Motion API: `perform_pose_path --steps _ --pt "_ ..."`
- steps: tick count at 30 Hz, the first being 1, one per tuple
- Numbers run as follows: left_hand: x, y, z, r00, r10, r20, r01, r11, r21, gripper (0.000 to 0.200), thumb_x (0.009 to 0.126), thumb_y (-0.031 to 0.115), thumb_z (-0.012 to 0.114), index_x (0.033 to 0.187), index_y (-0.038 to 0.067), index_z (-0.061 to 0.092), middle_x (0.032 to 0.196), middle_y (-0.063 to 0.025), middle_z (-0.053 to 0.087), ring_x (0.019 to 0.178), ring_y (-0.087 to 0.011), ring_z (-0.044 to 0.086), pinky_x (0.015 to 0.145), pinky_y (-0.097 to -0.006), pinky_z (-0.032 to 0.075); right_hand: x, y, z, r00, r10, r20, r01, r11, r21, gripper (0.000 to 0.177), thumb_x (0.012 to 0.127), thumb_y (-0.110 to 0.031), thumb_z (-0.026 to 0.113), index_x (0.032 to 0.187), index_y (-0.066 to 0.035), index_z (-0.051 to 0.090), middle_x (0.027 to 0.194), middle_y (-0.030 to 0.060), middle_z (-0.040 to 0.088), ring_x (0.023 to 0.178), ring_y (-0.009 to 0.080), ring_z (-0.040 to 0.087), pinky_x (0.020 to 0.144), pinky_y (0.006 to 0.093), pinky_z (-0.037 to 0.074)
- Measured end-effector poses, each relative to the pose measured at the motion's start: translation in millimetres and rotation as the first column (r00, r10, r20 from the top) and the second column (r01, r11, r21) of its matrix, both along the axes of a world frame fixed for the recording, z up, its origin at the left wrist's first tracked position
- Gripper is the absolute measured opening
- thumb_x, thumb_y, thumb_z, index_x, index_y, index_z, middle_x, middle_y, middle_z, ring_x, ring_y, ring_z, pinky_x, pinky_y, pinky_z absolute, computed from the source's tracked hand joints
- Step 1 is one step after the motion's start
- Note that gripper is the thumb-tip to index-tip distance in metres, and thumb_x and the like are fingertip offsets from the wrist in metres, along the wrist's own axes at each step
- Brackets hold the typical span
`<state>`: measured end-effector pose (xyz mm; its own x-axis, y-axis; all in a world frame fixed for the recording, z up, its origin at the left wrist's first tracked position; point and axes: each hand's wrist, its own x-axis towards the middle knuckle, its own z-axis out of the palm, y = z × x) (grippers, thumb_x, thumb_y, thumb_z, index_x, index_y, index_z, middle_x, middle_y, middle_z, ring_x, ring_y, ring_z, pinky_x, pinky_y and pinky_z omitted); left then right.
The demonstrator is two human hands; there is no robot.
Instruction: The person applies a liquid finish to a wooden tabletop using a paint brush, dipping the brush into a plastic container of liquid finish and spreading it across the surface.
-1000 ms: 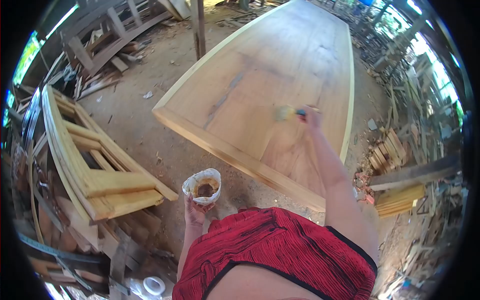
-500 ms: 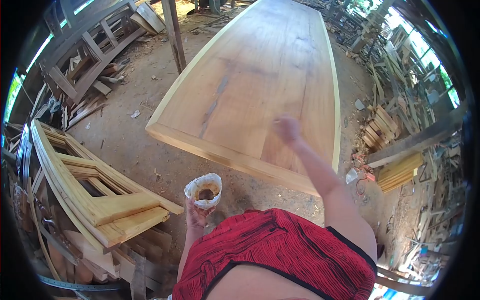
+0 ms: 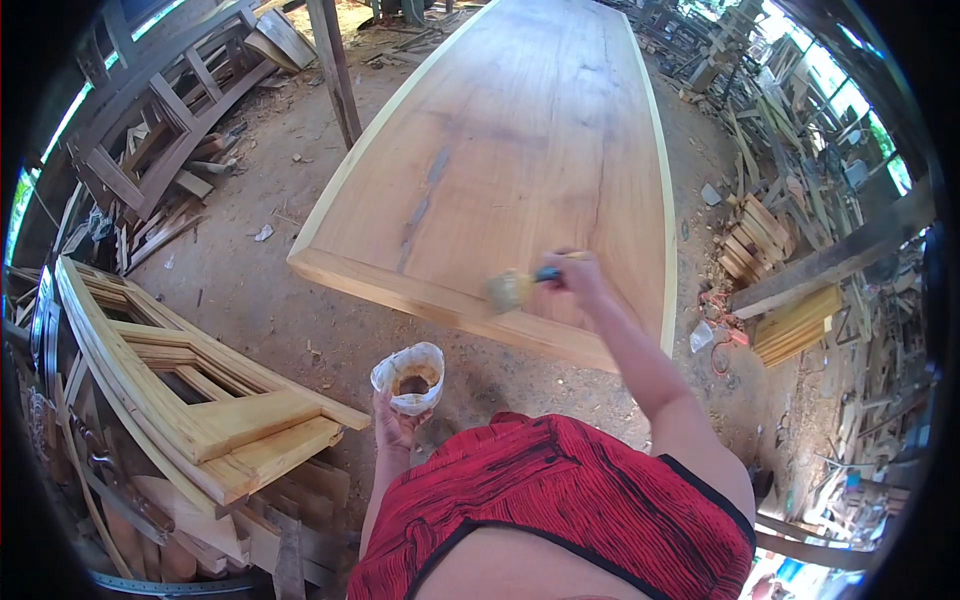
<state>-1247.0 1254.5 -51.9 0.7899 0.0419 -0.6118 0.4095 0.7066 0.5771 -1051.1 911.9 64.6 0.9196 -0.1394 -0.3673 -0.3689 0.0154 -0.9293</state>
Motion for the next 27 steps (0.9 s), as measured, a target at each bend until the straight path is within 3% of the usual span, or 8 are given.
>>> perform_pose_path --steps 3,6,8,11,18,22,23,27 --pt "6.8 0.8 -6.9 0.998 -0.056 0.023 0.057 0.998 -0.032 0.068 0.082 0.058 0.046 0.134 0.014 0.035 0.123 -0.0119 0.052 0.101 -0.0301 0.059 0.066 -0.0431 0.055 -19.1 -97.8 8.7 0.981 -0.181 0.074 0.176 0.982 0.061 0.015 0.08 -0.017 0.065 0.074 -0.006 0.057 0.064 0.0062 0.06 0.045 0.0114 0.056 0.036 0.0239 0.043" --pt "14.2 -2.0 -5.6 0.992 -0.103 0.071 0.102 0.995 0.008 0.067 0.083 0.058 0.044 0.134 0.015 0.035 0.123 -0.0121 0.052 0.102 -0.0302 0.059 0.067 -0.0441 0.055 -28.9 -152.5 24.4 0.977 -0.179 0.115 0.206 0.931 -0.303 0.015 0.078 -0.018 0.066 0.076 -0.005 0.06 0.064 0.0085 0.061 0.048 0.0156 0.058 0.042 0.0292 0.047" --pt "19.1 -4.6 -1.8 0.995 -0.097 0.029 0.097 0.995 0.008 0.069 0.082 0.058 0.046 0.134 0.015 0.035 0.123 -0.0125 0.052 0.103 -0.03 0.059 0.069 -0.0449 0.054 -31.3 -162.3 22.7 0.972 -0.068 0.223 0.233 0.307 -0.923 0.018 0.076 -0.022 0.066 0.079 -0.004 0.063 0.069 0.0119 0.064 0.058 0.0233 0.063 0.055 0.0357 0.051" --pt "22.4 -6.3 1.3 0.988 -0.13 0.081 0.13 0.992 0.008 0.071 0.08 0.059 0.048 0.134 0.015 0.035 0.123 -0.0131 0.052 0.104 -0.0298 0.058 0.07 -0.0449 0.053 -30.7 -132.9 -5.2 0.975 0.048 0.216 0.211 0.101 -0.972 0.02 0.075 -0.028 0.062 0.083 -0.011 0.067 0.079 0.0156 0.065 0.075 0.0343 0.064 0.068 0.0431 0.051" --pt "15.7 -4.1 14.4 0.993 -0.106 0.059 0.103 0.993 0.052 0.072 0.079 0.059 0.05 0.133 0.013 0.036 0.121 -0.0129 0.053 0.1 -0.029 0.06 0.068 -0.0438 0.055 -29.3 75.5 21.6 0.828 0.535 0.167 -0.073 0.398 -0.914 0.022 0.079 -0.029 0.059 0.079 -0.007 0.066 0.081 0.017 0.062 0.071 0.0341 0.062 0.063 0.0423 0.05" --pt "12.0 3.8 3.9 0.999 0.003 0.038 -0.004 0.999 0.044 0.071 0.08 0.058 0.051 0.131 0.011 0.037 0.118 -0.0124 0.054 0.094 -0.028 0.062 0.063 -0.0415 0.056 -23.3 131.4 37.8 0.764 0.556 0.328 -0.424 0.815 -0.396 0.018 0.08 -0.023 0.067 0.085 -0.005 0.068 0.081 0.0074 0.064 0.071 0.0208 0.062 0.063 0.0331 0.048" --pt "11.3 6.3 2.8 0.999 0.039 0.036 -0.041 0.998 0.052 0.071 0.08 0.058 0.052 0.131 0.011 0.037 0.117 -0.0122 0.055 0.093 -0.0279 0.062 0.062 -0.0411 0.056 -24.0 138.2 46.6 0.802 0.538 0.258 -0.561 0.827 0.018 0.017 0.079 -0.02 0.069 0.087 -0.004 0.068 0.081 0.0035 0.064 0.072 0.0149 0.061 0.064 0.0299 0.046" --pt "10.7 13.9 10.9 0.998 0.029 0.048 -0.032 0.998 0.056 0.068 0.081 0.056 0.052 0.131 0.013 0.037 0.117 -0.0121 0.055 0.093 -0.0284 0.062 0.062 -0.0418 0.057 -31.2 147.0 63.5 0.608 0.672 0.422 -0.733 0.679 -0.026 0.014 0.082 -0.016 0.069 0.085 -0.002 0.067 0.081 0.0004 0.061 0.078 0.0083 0.056 0.067 0.0255 0.046"
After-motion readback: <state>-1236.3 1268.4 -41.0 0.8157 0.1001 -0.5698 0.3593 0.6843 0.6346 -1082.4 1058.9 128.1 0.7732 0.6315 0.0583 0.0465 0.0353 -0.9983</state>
